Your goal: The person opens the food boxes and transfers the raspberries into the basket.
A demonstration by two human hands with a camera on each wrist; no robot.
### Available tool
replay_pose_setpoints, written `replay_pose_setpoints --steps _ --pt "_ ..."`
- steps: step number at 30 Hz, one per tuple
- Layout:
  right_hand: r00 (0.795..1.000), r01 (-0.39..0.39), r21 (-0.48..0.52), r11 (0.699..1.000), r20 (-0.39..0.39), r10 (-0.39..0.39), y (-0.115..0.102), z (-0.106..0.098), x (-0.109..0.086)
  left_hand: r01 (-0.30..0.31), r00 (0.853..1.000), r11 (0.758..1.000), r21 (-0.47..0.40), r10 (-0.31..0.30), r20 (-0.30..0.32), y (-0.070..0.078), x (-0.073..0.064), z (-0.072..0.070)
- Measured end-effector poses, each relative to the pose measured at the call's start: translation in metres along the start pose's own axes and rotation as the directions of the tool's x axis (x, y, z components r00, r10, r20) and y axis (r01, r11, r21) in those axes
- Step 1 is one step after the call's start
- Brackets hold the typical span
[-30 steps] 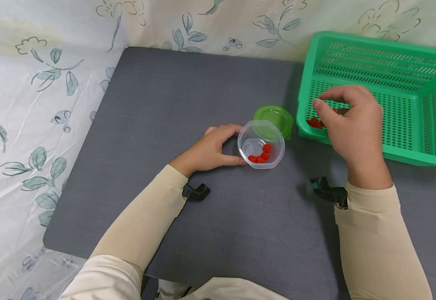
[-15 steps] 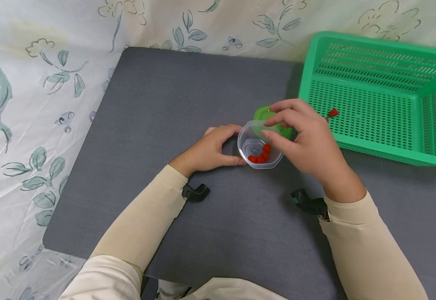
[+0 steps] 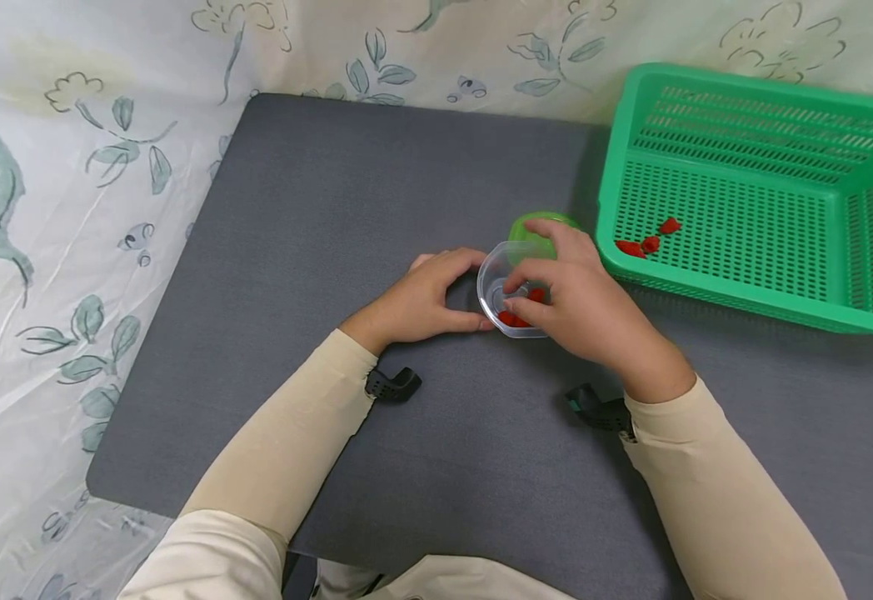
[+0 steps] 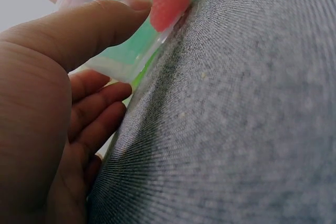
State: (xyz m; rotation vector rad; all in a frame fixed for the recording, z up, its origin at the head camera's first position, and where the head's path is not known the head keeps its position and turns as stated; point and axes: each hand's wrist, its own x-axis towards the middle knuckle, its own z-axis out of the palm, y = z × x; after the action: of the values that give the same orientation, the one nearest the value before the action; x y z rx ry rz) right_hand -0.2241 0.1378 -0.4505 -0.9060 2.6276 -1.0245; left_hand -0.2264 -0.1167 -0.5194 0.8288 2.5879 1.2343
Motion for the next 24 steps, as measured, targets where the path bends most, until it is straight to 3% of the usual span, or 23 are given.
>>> replay_pose_setpoints --steps 4,11,16,24 --pt "0.994 -0.084 -0.022 0.996 0.071 0.086 0.0023 0.0020 0.0017 -0.011 1.000 1.000 -0.002 0.011 0.002 -0.0003 0.0003 -0.0001" --pt "0.959 -0.214 -0.068 0.975 0.174 0.223 0.0071 0.0062 0.0042 -0.033 0.999 0.999 0.010 0.033 -0.002 -0.0009 0.0003 0.0004" --pt "0.954 -0.225 -0.103 0.969 0.178 0.240 0.0092 0.0079 0.0043 -0.046 0.999 0.999 0.019 0.046 -0.007 -0.0007 0.0005 0.0015" --pt "0.964 -0.187 -0.106 0.977 0.171 0.203 0.0103 0.0079 0.0028 -0.042 0.999 0.999 0.028 0.042 -0.009 -0.0005 0.0004 0.0032"
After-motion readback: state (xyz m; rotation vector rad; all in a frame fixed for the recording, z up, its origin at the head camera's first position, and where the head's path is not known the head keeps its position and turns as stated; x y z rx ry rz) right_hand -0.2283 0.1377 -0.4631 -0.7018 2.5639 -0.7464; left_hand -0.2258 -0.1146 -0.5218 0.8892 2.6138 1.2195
